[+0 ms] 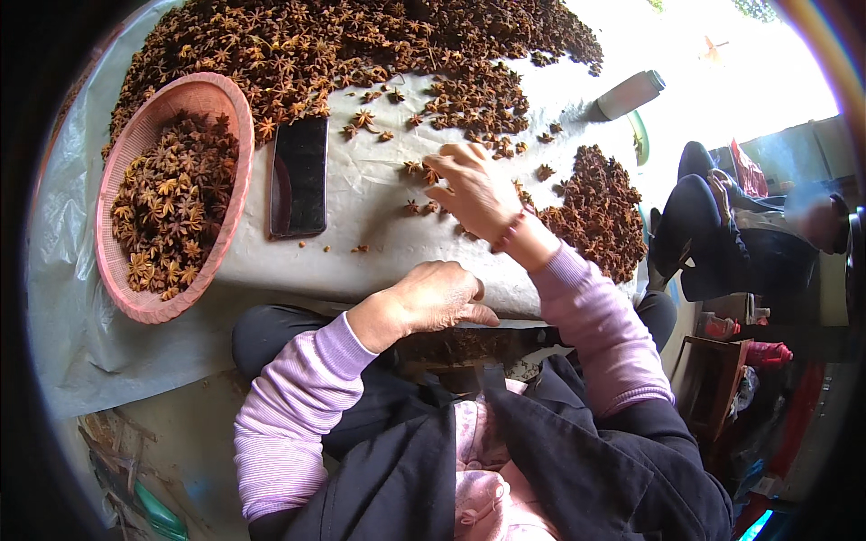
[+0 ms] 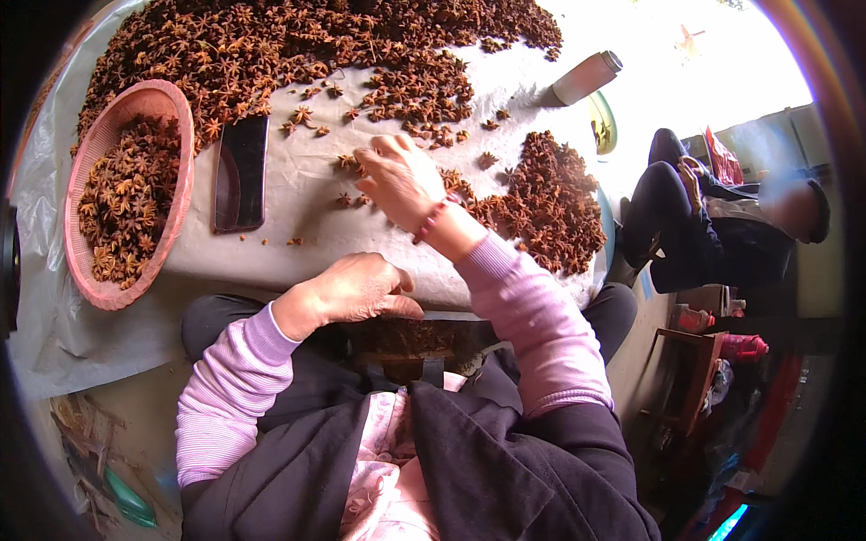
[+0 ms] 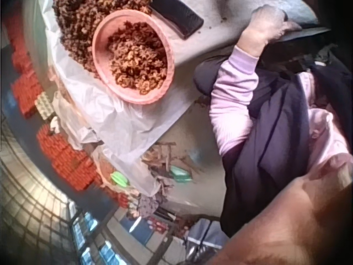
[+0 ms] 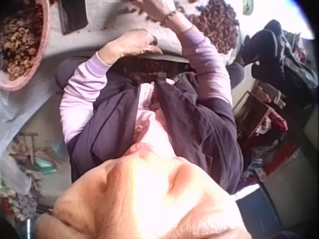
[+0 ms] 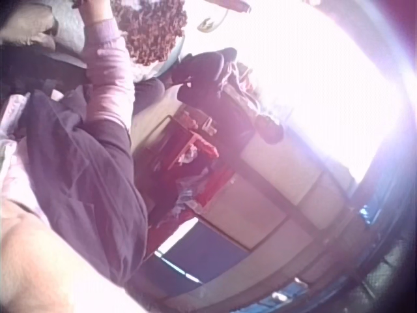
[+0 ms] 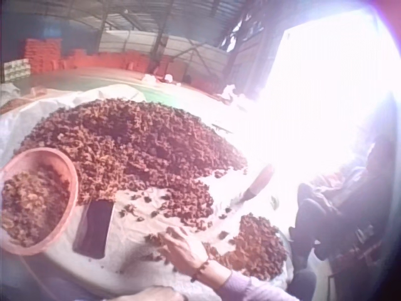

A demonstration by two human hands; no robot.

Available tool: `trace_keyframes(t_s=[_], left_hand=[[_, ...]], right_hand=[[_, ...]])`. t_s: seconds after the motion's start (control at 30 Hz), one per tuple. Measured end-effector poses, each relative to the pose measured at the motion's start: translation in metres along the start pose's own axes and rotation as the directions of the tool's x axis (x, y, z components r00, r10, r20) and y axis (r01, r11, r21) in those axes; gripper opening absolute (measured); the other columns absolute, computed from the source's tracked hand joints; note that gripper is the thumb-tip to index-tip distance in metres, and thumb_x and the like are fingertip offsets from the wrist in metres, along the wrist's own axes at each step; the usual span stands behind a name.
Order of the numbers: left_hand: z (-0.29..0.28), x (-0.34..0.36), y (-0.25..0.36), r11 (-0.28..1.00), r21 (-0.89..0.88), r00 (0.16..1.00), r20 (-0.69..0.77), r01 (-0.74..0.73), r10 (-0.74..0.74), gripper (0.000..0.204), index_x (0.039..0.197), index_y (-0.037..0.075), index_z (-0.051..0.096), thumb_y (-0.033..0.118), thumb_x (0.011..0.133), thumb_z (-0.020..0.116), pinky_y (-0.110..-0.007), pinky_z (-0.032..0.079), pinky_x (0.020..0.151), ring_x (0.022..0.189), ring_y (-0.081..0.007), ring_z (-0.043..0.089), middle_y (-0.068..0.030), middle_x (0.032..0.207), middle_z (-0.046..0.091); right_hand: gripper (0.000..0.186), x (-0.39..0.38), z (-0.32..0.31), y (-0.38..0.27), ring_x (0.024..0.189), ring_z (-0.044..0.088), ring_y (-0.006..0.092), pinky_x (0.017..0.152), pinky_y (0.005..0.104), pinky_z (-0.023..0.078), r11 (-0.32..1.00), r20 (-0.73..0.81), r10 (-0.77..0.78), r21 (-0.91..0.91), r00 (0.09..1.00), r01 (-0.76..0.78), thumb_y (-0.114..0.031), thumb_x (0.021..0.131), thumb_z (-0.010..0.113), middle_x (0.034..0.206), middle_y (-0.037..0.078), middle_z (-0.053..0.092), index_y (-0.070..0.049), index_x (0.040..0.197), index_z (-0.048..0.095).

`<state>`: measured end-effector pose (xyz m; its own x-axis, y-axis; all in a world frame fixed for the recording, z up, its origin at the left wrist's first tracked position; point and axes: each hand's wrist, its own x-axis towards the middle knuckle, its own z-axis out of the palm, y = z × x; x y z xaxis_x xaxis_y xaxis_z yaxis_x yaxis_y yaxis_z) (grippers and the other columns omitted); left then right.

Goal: The person sits on the floor and sorts dried star anise by hand, picking individual pieces from a large pile on a white sheet and placing them into a pink basket. The person repeatedly picks, inspects, and transfers the spice while another person sits nearby.

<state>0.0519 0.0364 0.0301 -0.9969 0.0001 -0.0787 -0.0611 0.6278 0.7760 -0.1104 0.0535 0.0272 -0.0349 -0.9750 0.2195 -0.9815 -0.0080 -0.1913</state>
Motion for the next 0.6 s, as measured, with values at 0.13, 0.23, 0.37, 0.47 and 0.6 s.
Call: trace_keyframes(t_s=[0.13,0.23,0.37,0.47,0.6], left_hand=[[-0.005,0.002,-0.011,0.997,-0.076,1.000,-0.030,0.001,-0.003,0.028,0.088,0.006,0.069,0.033,0.087,0.060,-0.045,0.049,0.072,0.080,-0.0381,0.063,-0.0209,0.081,0.065],[-0.001,0.003,-0.025,0.997,-0.046,0.993,-0.100,0.055,-0.059,0.020,0.083,0.008,0.068,0.025,0.087,0.059,-0.045,0.049,0.070,0.078,-0.0363,0.064,-0.0188,0.077,0.064],[0.004,-0.003,-0.035,0.999,-0.012,0.974,-0.225,-0.036,0.032,0.017,0.082,0.008,0.067,0.023,0.085,0.060,-0.045,0.050,0.069,0.074,-0.0351,0.065,-0.0188,0.073,0.064],[0.000,0.006,-0.031,0.999,0.019,0.954,-0.296,-0.037,0.041,0.018,0.081,0.009,0.067,0.023,0.086,0.059,-0.044,0.051,0.069,0.073,-0.0344,0.065,-0.0183,0.073,0.065],[-0.002,0.022,-0.054,0.959,0.149,0.916,-0.362,0.241,-0.173,0.020,0.084,0.011,0.069,0.023,0.087,0.053,-0.046,0.052,0.068,0.075,-0.0366,0.066,-0.0178,0.076,0.066]], right_hand=[[0.016,0.026,0.049,0.030,0.087,0.060,0.0308,0.077,0.0381,0.051,0.983,0.073,-0.099,-0.145,0.992,0.109,-0.016,0.083,0.058,0.090,0.013,0.063,-0.002,0.088,0.063],[0.020,0.050,0.001,0.000,0.068,0.064,0.0266,0.065,0.0367,0.051,0.965,0.127,0.118,0.219,0.985,-0.144,-0.009,0.082,0.058,0.076,0.016,0.064,0.000,0.098,0.065],[0.020,0.120,-0.042,-0.056,0.074,0.067,0.0134,0.066,0.0286,0.056,0.251,-0.089,0.125,0.966,0.988,0.055,-0.018,0.091,0.062,0.085,0.008,0.071,-0.003,0.103,0.068],[0.018,0.157,-0.008,-0.012,0.076,0.069,0.0202,0.064,0.0308,0.056,0.931,-0.321,-0.073,0.318,0.944,0.180,-0.015,0.089,0.063,0.088,0.009,0.071,-0.008,0.104,0.069],[0.027,0.157,0.067,0.011,0.073,0.066,0.0239,0.068,0.0355,0.054,1.000,-0.020,0.000,-0.017,1.000,0.000,-0.028,0.081,0.070,0.091,0.012,0.069,-0.008,0.100,0.070]])
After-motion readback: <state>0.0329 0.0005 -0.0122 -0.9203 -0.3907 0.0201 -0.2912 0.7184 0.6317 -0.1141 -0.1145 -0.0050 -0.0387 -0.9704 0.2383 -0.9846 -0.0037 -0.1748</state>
